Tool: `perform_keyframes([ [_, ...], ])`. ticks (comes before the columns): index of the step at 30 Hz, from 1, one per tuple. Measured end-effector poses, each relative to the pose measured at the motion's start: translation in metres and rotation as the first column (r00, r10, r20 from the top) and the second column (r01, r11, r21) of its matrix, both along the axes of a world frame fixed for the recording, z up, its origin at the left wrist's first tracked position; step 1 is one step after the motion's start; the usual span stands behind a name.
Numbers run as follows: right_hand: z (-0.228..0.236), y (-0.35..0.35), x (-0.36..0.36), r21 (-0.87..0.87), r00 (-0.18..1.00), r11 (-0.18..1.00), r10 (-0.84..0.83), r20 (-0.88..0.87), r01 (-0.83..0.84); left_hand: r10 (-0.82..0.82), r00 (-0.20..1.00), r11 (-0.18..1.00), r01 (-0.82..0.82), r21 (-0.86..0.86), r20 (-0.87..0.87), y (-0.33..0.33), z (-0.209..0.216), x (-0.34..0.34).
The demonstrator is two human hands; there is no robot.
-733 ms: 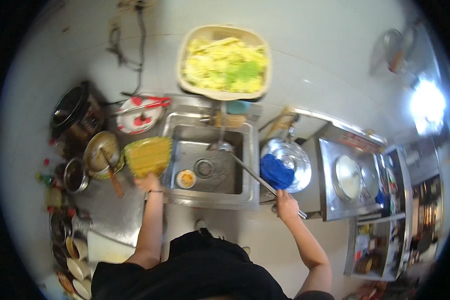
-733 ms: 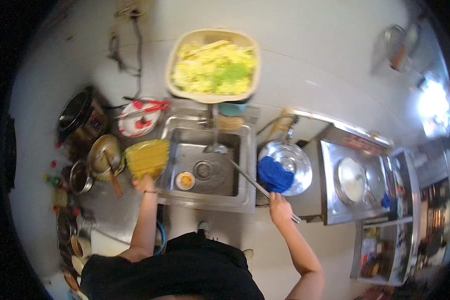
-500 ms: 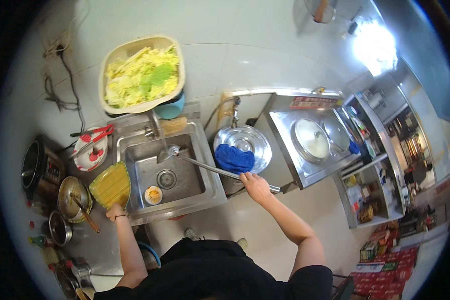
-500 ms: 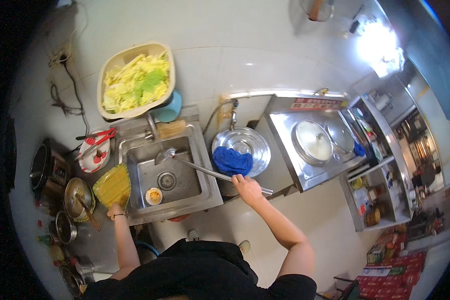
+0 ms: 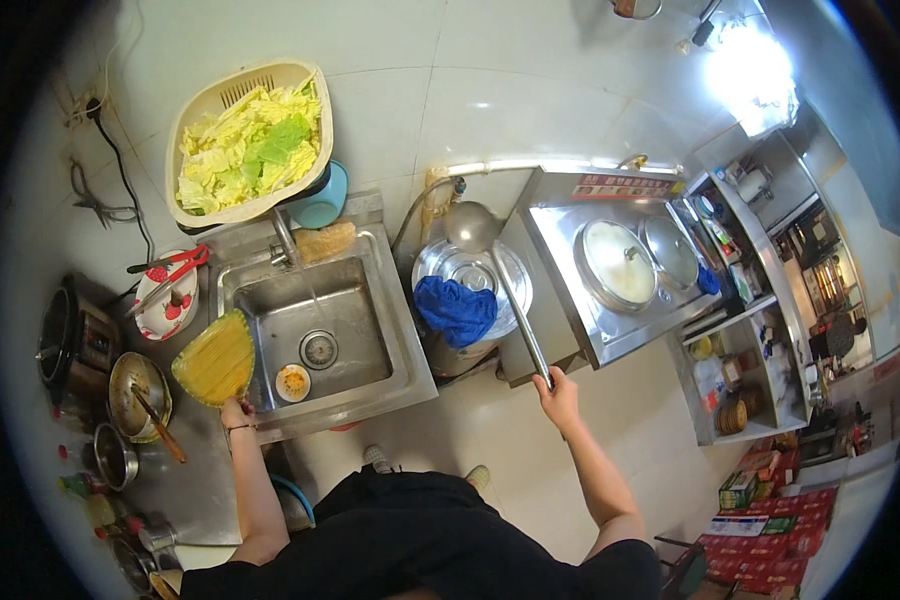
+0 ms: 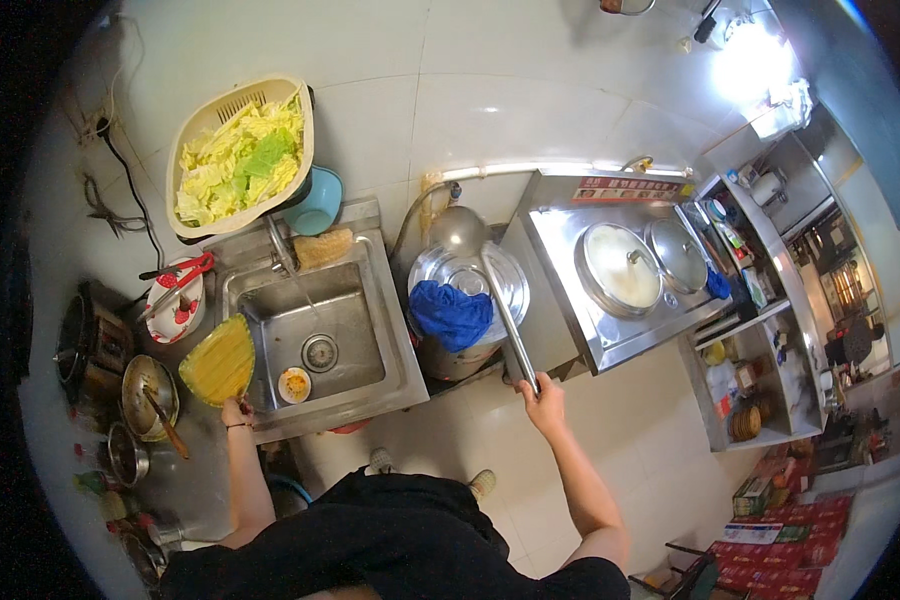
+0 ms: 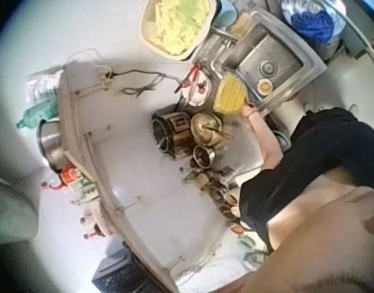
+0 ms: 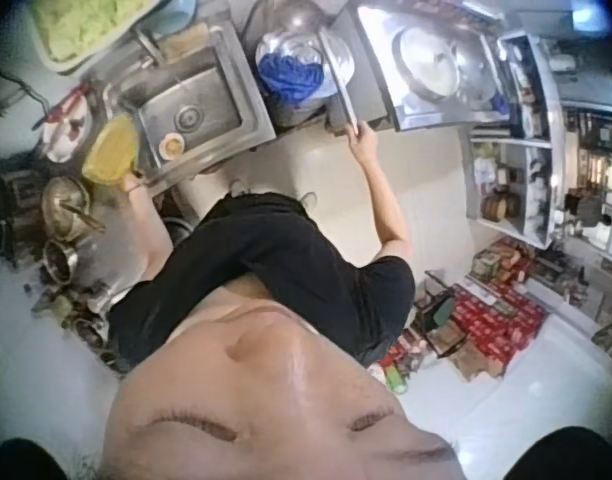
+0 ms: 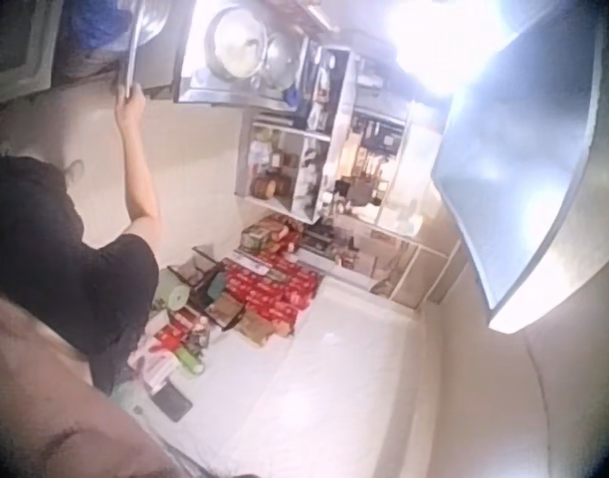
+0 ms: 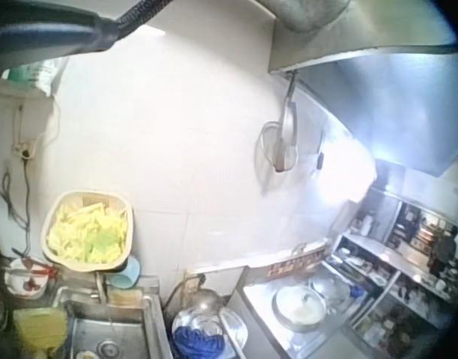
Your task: The person cleans a dining table by removing a small bowl and wiping the surface with a blue cloth. They then return to the kitchen area, place the bowl and a leaf-shaped tray in the sink, and wash both items with a sponge under running water.
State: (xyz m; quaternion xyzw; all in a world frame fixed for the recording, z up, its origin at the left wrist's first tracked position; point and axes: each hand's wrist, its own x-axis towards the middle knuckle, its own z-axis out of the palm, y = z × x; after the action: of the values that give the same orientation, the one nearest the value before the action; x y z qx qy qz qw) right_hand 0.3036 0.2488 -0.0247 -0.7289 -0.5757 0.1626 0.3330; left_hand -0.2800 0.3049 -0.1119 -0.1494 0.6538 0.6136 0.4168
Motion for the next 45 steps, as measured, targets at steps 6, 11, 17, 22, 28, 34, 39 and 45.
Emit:
perform_keyframes([
  [6, -0.048, 0.048, 0.034, -0.337, 0.899, 0.942, -0.154, -0.41, 0.008, -0.231, 0.973, 0.971, 0.231, 0.068, -0.01, 0.019, 0.001, 0.072],
  [11, -0.094, 0.09, 0.045, -0.428, 0.633, 0.892, -0.251, -0.732, -0.141, -0.456, 0.825, 0.886, 0.455, 0.088, 0.333, 0.06, -0.01, 0.103],
  [17, -0.142, 0.116, 0.076, -0.486, 0.968, 0.871, -0.049, -0.245, -0.079, -0.544, 0.805, 0.836, 0.542, 0.078, 0.236, 0.084, -0.018, 0.129],
  [22, -0.119, 0.132, 0.022, -0.143, 0.859, 0.973, -0.087, 0.505, 0.182, -0.536, 0.806, 0.842, 0.531, 0.091, 0.252, 0.086, -0.018, 0.12],
  [28, -0.101, 0.211, -0.079, -0.055, 0.762, 0.883, 0.432, 0.482, -0.466, -0.533, 0.814, 0.842, 0.536, 0.053, 0.231, 0.092, -0.008, 0.13],
  [34, -0.122, 0.26, -0.091, -0.379, 0.824, 0.856, 0.475, 0.308, -0.352, -0.566, 0.793, 0.822, 0.563, 0.084, 0.224, 0.092, -0.001, 0.133],
  [39, -0.12, 0.277, -0.065, -0.108, 0.899, 0.99, 0.125, 0.42, -0.087, -0.618, 0.763, 0.786, 0.602, 0.137, 0.193, 0.085, 0.001, 0.132],
  [45, -0.068, 0.259, -0.134, -0.064, 0.847, 0.953, 0.293, 0.443, -0.297, -0.63, 0.734, 0.776, 0.606, 0.175, 0.253, 0.087, -0.024, 0.128],
])
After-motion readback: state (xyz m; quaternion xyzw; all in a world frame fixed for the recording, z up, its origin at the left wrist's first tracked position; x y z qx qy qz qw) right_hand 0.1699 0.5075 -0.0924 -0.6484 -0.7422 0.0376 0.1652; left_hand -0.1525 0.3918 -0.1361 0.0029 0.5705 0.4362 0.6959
